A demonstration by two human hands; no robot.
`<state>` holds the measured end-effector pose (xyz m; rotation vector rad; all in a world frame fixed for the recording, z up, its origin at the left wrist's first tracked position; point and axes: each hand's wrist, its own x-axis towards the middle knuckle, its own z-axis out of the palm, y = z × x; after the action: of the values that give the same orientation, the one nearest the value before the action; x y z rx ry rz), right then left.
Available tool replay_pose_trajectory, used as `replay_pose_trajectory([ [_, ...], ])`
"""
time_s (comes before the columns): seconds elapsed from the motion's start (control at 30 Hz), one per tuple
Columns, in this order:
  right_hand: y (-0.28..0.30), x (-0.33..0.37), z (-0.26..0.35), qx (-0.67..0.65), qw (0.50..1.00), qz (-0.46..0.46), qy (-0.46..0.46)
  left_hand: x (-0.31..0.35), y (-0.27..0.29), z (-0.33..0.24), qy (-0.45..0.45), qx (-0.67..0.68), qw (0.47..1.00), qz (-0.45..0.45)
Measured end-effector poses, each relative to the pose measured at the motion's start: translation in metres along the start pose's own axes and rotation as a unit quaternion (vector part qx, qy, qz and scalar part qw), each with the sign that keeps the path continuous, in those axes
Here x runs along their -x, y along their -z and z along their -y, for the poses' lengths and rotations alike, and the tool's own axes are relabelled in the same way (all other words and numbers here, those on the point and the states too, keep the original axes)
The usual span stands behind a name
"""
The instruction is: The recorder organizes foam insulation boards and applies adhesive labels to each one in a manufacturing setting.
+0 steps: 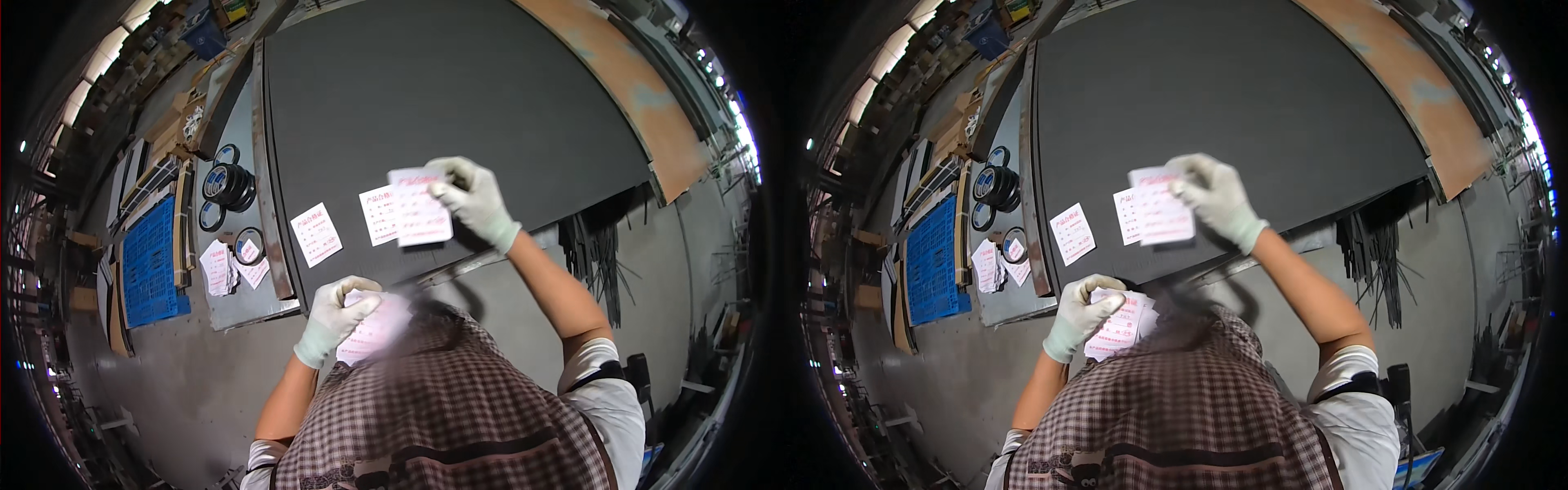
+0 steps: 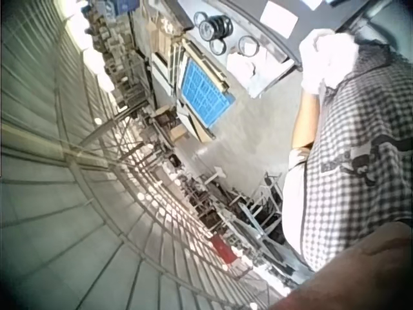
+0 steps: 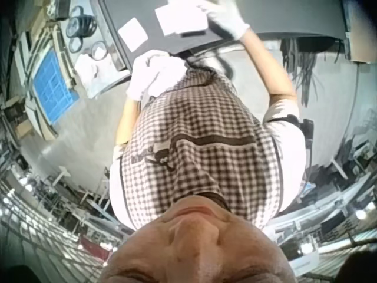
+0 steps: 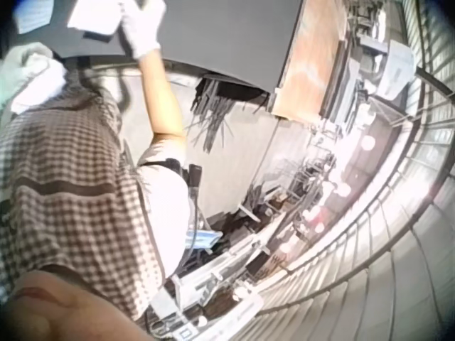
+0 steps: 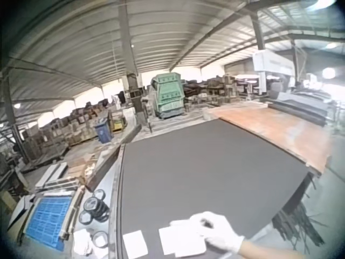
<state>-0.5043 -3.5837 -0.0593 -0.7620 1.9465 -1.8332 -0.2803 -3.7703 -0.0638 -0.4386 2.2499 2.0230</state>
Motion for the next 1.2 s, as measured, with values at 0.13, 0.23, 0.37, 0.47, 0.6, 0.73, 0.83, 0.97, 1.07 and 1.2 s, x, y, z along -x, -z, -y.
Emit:
replay_pose_trajectory([
  [0.13,0.054,-0.015,-0.032,0.027,0.997,0.021,-0.072,-0.012,-0.012,0.015,0.000,0.026,0.999,-0.039],
  [0.23,0.062,-0.016,-0.054,0.471,0.848,-0.099,0.220,-0.022,-0.031,0.010,0.001,0.059,0.997,-0.040],
  [0.37,0.020,0.013,0.002,0.299,0.916,0.180,0.197,-0.031,-0.039,0.025,-0.010,0.058,0.998,-0.034],
  [0.47,0.005,0.029,-0.007,0.207,0.950,0.226,0.065,-0.040,-0.058,-0.020,0.001,0.069,0.997,-0.018],
  [0.6,0.017,0.029,-0.005,0.229,0.957,0.168,0.060,-0.056,-0.057,-0.020,0.010,0.051,0.997,0.048],
  [0.73,0.035,0.034,0.003,0.308,0.936,0.140,0.102,-0.075,-0.058,-0.019,0.019,0.112,0.986,0.124],
  [0.83,0.030,0.028,0.033,0.372,0.902,0.037,0.216,-0.087,-0.063,-0.011,0.058,0.112,0.983,0.134],
  [0.97,0.033,0.029,0.027,0.509,0.810,0.103,0.273,-0.093,-0.070,-0.018,0.062,0.140,0.979,0.131],
  [1.07,0.043,0.038,0.010,0.464,0.822,0.095,0.317,-0.101,-0.076,-0.003,0.020,0.123,0.984,0.131],
  [1.2,0.061,0.042,-0.006,0.217,0.952,0.090,0.195,-0.091,-0.100,-0.023,0.038,0.178,0.981,0.069],
])
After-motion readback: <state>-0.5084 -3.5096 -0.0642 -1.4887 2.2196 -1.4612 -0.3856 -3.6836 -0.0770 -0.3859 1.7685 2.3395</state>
